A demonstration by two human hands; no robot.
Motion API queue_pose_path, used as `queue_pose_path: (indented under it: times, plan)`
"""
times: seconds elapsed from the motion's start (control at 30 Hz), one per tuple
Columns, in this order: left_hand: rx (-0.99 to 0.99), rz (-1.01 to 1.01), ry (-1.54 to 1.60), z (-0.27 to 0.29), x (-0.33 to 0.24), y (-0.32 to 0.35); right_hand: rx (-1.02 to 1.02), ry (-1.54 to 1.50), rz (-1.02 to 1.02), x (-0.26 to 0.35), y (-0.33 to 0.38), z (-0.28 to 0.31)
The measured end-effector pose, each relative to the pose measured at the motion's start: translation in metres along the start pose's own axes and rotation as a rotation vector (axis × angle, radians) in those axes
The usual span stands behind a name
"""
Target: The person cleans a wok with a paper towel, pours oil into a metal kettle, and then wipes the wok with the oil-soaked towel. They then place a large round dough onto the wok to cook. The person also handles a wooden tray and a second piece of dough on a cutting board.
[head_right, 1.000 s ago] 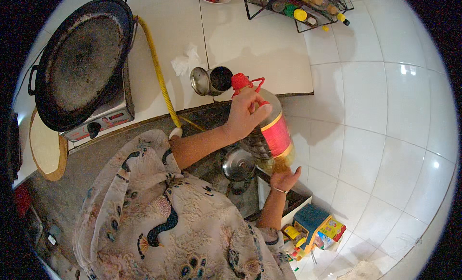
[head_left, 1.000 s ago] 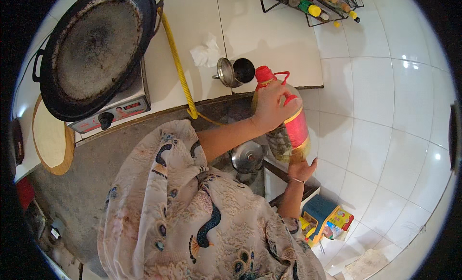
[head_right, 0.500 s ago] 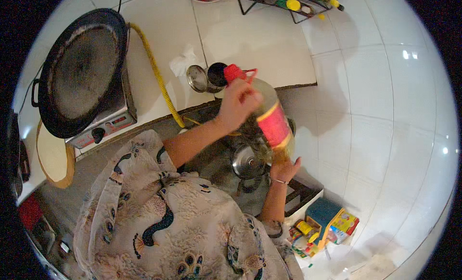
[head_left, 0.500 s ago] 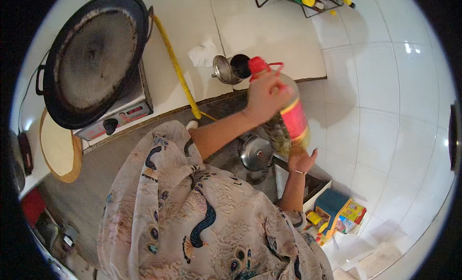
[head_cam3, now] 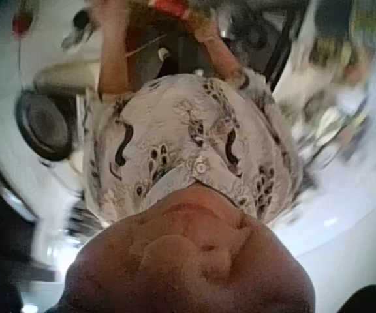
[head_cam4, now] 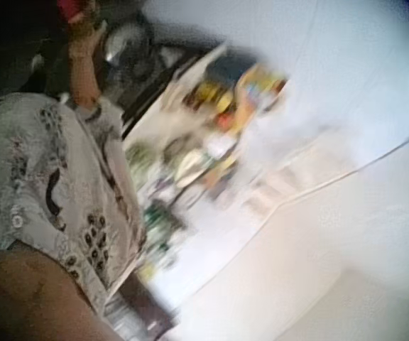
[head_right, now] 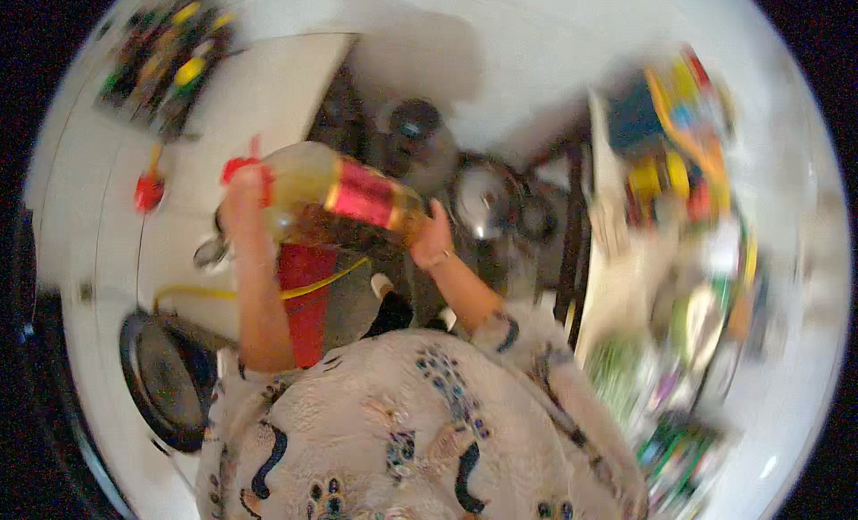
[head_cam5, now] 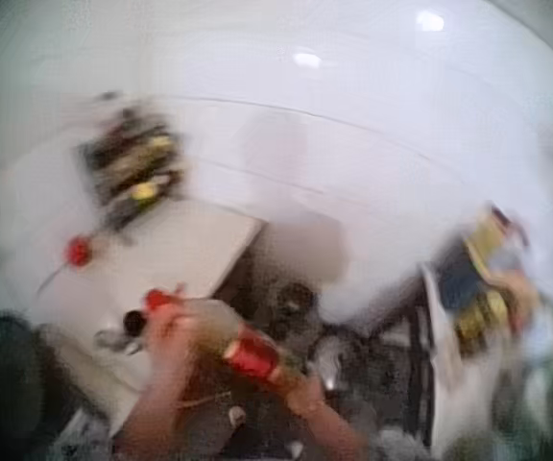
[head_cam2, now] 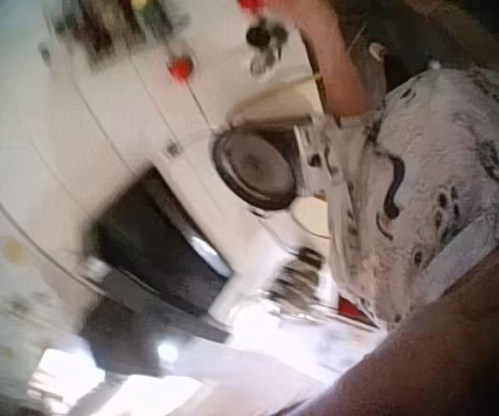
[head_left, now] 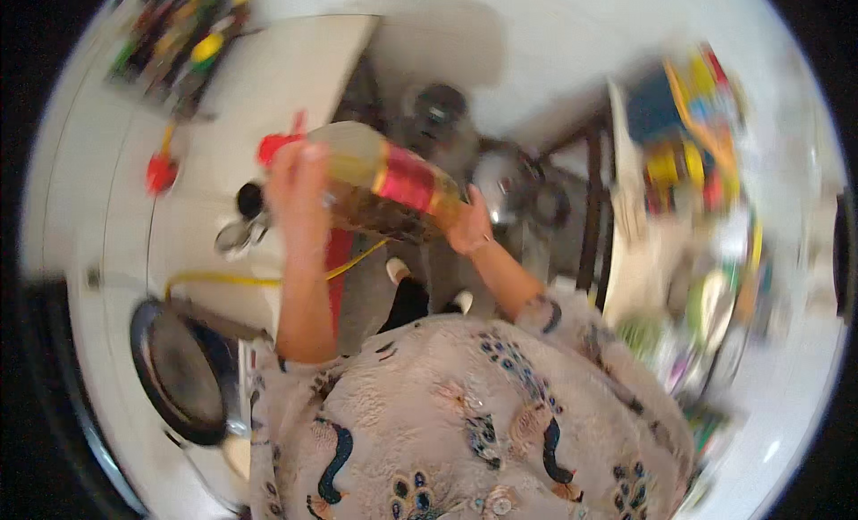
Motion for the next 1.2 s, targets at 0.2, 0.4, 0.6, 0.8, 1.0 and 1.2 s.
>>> queue_pose_path:
  times: [0.2,0.4,0.6,0.8,1.0,1.2]
  plan:
    - [0.601,0.093,0.147,-0.066,-0.028,0.036,-0.053,-0.249,0.114,0.019,0.015,0.078]
    - [1.019,-0.043,0.454,-0.160,-0.136,0.103,-0.102,-0.353,0.339,0.093,0.086,0.104]
    - [1.044,0.215,0.548,-0.204,-0.162,0.119,-0.736,0.349,1.232,0.176,0.164,0.169]
    - [1.149,0.104,0.330,-0.238,-0.122,0.165,-0.372,0.355,1.232,0.186,0.263,0.066]
    - [1.225,0.133,0.001,-0.264,-0.068,0.188,-0.349,0.555,0.894,0.212,0.211,0.045]
    - [1.330,-0.036,-0.074,-0.251,-0.045,0.177,-0.176,0.330,0.654,0.189,0.172,0.020]
Point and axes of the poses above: each hand's wrist, its own y-axis away from the middle knuckle, its own z-axis out of the back of the hand, x = y × z, the point moved 5 cm from there along -y, towards the middle knuckle, and after that the axes turned 13 degrees about -x, right-handed, at the moved point
